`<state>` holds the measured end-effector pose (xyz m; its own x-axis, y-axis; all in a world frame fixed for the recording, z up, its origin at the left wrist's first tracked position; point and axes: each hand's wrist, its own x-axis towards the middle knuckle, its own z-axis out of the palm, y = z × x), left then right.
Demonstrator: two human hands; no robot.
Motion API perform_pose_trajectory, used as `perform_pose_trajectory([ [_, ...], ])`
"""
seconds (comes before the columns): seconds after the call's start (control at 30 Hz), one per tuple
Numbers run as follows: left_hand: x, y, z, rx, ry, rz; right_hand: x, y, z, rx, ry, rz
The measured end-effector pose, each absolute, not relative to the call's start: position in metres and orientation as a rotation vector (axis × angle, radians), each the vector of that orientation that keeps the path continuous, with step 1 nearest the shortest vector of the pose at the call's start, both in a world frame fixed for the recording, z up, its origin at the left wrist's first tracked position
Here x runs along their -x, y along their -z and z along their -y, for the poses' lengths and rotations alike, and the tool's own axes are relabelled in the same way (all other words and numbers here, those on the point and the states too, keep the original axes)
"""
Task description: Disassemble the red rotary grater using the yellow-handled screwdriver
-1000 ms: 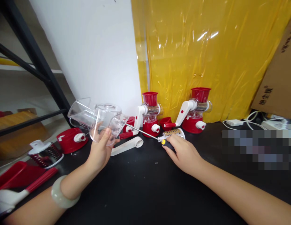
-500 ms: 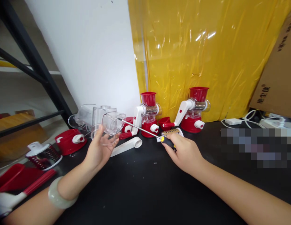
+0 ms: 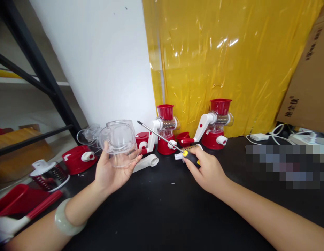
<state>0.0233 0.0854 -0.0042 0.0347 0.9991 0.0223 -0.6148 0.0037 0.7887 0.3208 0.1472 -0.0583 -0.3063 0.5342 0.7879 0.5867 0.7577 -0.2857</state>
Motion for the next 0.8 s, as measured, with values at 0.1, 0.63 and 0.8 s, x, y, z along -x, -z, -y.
perform_pose_trajectory([
  [0.1, -0.022, 0.005, -0.087, -0.715, -1.451, -0.687, -0.321, 0.059, -0.148, 0.823, 0.110, 1.983],
  [0.63, -0.032, 0.011, -0.087, -0.865, -1.566, -0.847, -0.320, 0.050, -0.140, 0.671, 0.324, 2.025],
  [0.8, -0.034, 0.010, -0.087, -0.931, -1.596, -0.915, -0.320, 0.049, -0.140, 0.629, 0.383, 2.026],
])
